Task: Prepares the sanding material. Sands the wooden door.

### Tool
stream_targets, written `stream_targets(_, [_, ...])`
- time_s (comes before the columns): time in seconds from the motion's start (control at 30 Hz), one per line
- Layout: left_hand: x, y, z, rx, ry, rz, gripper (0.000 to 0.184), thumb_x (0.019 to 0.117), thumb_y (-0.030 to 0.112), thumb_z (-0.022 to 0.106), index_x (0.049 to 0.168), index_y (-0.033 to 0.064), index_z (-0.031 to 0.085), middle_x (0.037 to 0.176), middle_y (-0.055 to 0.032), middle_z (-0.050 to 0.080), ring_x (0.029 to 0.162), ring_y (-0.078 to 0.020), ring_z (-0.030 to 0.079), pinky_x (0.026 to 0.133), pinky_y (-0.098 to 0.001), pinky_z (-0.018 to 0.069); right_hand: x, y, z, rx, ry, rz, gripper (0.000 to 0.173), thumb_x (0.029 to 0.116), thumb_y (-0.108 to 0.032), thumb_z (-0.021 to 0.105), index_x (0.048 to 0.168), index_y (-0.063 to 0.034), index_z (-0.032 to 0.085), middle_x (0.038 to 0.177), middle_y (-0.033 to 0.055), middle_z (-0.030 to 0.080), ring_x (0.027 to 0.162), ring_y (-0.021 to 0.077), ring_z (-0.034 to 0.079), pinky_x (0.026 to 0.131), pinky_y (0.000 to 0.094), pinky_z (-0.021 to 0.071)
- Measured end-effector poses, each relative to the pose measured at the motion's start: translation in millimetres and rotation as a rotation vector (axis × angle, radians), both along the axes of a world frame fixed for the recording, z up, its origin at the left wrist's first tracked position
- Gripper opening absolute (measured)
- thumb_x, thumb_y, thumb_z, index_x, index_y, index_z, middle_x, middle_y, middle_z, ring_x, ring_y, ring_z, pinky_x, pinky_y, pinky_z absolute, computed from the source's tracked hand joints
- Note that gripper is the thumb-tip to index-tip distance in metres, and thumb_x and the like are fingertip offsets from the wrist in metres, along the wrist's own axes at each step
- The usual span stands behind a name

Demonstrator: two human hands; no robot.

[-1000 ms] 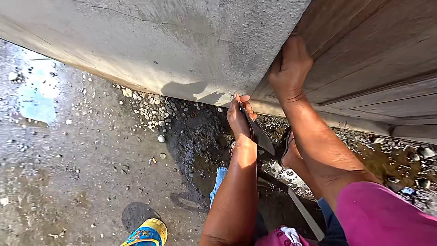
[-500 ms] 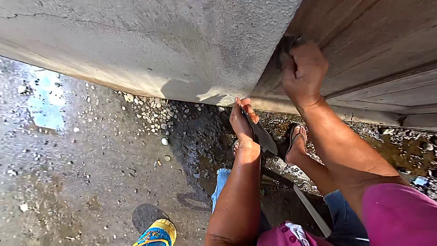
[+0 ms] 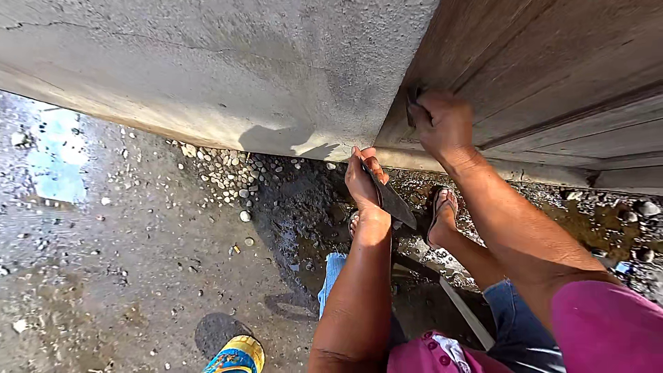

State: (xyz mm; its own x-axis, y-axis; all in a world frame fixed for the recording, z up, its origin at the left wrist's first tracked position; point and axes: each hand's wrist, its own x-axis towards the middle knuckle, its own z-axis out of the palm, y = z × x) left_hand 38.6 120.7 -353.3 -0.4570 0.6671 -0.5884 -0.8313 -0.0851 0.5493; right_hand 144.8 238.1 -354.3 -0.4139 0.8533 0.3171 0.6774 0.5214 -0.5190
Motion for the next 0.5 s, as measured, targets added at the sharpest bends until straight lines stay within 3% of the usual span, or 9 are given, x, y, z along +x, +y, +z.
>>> stream_targets(0.07, [5.0, 1.0, 5.6, -0.013, -0.009, -0.019, 0.048, 0.1135, 0.036, 0.022, 0.097, 0.0103, 0.059, 0.052, 0.0073, 0.045, 0.035, -0.0035, 0.04, 0.036, -0.0177, 0.0374, -8.9, 8.3, 6.1, 0.377, 0.15, -0.014, 0.02, 0.1024, -0.012, 0.059, 0.094, 0.0017, 0.072, 0.094, 0.0221, 0.07, 0.08, 0.0334, 0.07, 0.064, 0.0443, 0.0551])
stream_targets(0.1, [6.2, 1.8, 7.6, -0.003, -0.003, -0.018, 0.048, 0.1135, 0.036, 0.023, 0.096, 0.0104, 0.059, 0.052, 0.0075, 0.045, 0.035, -0.0035, 0.04, 0.036, -0.0177, 0.037, -12.7, 16.5, -6.4, 0.485, 0.167, -0.032, 0.018, 0.1014, -0.01, 0.059, 0.095, 0.0018, 0.072, 0.094, 0.023, 0.07, 0.077, 0.0338, 0.071, 0.06, 0.0438, 0.055])
stream_targets(0.17, [4.5, 4.0, 3.5, 0.045, 0.032, 0.002, 0.049, 0.1133, 0.036, 0.024, 0.095, 0.0101, 0.061, 0.052, 0.0076, 0.047, 0.035, -0.003, 0.042, 0.036, -0.0175, 0.0383, -22.1, 23.3, -44.6, 0.519, 0.148, -0.062, 0.016, 0.0997, -0.007, 0.059, 0.095, 0.0029, 0.071, 0.091, 0.0239, 0.07, 0.069, 0.0355, 0.07, 0.053, 0.0455, 0.0534])
stream_targets(0.23, [6.8, 1.1, -5.2, 0.06, 0.058, 0.003, 0.048, 0.1131, 0.036, 0.024, 0.095, 0.0101, 0.061, 0.052, 0.0072, 0.047, 0.036, -0.0036, 0.042, 0.037, -0.0182, 0.0391, -20.5, 8.9, -85.9, 0.229, -0.019, -0.128, 0.017, 0.0984, -0.008, 0.057, 0.095, 0.0025, 0.07, 0.093, 0.0246, 0.071, 0.074, 0.0411, 0.071, 0.056, 0.0538, 0.0549])
stream_targets(0.33, [9.9, -0.4, -8.4, 0.094, 0.095, -0.01, 0.046, 0.1125, 0.038, 0.028, 0.096, 0.0137, 0.063, 0.054, 0.0088, 0.048, 0.038, -0.0021, 0.043, 0.038, -0.0166, 0.0396, 2.5, 12.2, -112.7, -0.63, -0.353, -0.271, 0.025, 0.1004, -0.018, 0.057, 0.106, 0.0025, 0.069, 0.112, 0.0283, 0.069, 0.108, 0.0489, 0.066, 0.085, 0.0685, 0.0507])
stream_targets(0.37, [3.6, -5.2, -10.3, 0.112, 0.102, -0.05, 0.046, 0.1122, 0.041, 0.027, 0.096, 0.0164, 0.062, 0.057, 0.0097, 0.048, 0.041, -0.0014, 0.044, 0.041, -0.016, 0.0407, 9.0, 16.3, -110.6, -0.722, -0.337, -0.255, 0.025, 0.0998, -0.018, 0.058, 0.107, 0.0031, 0.07, 0.113, 0.0287, 0.069, 0.111, 0.0481, 0.065, 0.09, 0.0685, 0.0488])
stream_targets(0.43, [-17.6, -13.3, -19.4, 0.197, 0.0, -0.126, 0.051, 0.1114, 0.043, 0.023, 0.092, 0.0162, 0.062, 0.057, 0.0093, 0.053, 0.044, -0.0026, 0.05, 0.043, -0.018, 0.0442, 14.2, 6.5, -70.0, -0.588, -0.186, -0.154, 0.024, 0.0999, -0.015, 0.059, 0.108, 0.0024, 0.074, 0.11, 0.0258, 0.072, 0.109, 0.0436, 0.068, 0.096, 0.0638, 0.0493])
stream_targets(0.5, [-35.0, -9.3, -45.4, 0.391, -0.321, -0.262, 0.057, 0.1103, 0.041, 0.024, 0.089, 0.0099, 0.066, 0.063, 0.003, 0.062, 0.052, -0.0078, 0.061, 0.049, -0.0212, 0.0526, 11.7, -8.2, 18.7, -0.434, -0.11, -0.189, 0.02, 0.0979, -0.011, 0.062, 0.109, -0.0036, 0.077, 0.109, 0.0142, 0.075, 0.104, 0.0284, 0.072, 0.093, 0.0488, 0.0561])
